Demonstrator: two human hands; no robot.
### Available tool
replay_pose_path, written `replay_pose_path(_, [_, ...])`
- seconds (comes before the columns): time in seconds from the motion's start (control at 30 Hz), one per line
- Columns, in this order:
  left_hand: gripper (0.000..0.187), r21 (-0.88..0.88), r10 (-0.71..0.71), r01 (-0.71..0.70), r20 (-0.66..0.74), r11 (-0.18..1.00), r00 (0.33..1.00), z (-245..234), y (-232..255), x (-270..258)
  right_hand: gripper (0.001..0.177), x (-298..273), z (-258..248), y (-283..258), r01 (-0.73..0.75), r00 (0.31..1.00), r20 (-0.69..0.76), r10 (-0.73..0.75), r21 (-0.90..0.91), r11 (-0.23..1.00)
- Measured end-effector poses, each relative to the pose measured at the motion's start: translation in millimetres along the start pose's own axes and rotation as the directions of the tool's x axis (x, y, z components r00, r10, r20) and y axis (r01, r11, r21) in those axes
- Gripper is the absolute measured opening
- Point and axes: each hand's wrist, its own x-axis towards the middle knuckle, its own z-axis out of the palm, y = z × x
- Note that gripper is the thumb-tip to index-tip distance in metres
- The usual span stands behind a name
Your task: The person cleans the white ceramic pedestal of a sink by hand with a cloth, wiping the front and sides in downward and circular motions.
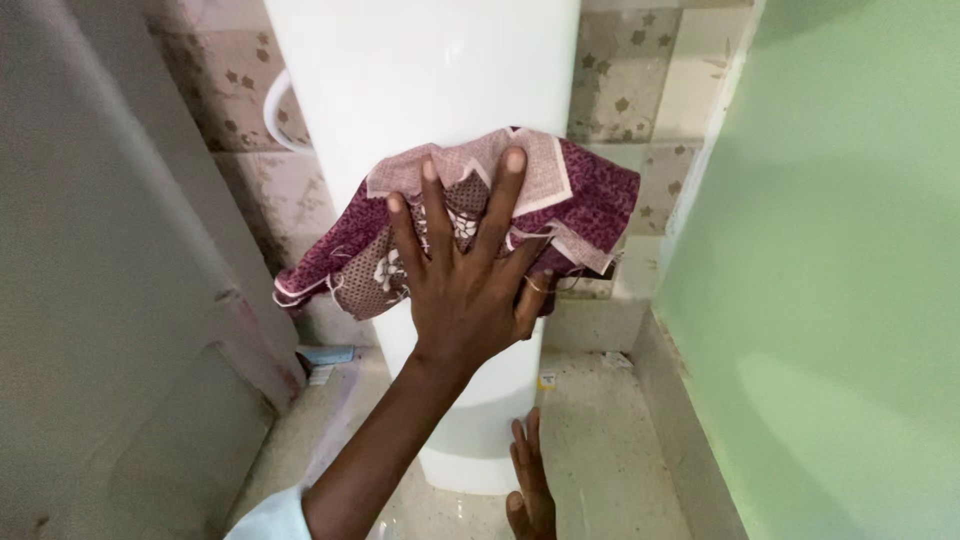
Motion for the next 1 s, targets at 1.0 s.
replay_pose_path(1.0, [0.048, -0.094, 0.261, -0.252, 0.097, 0.963, 0.960, -3, -5, 32, 0.092, -18, -19, -45, -0.306, 0.884, -0.315, 0.346, 0.170, 0.937])
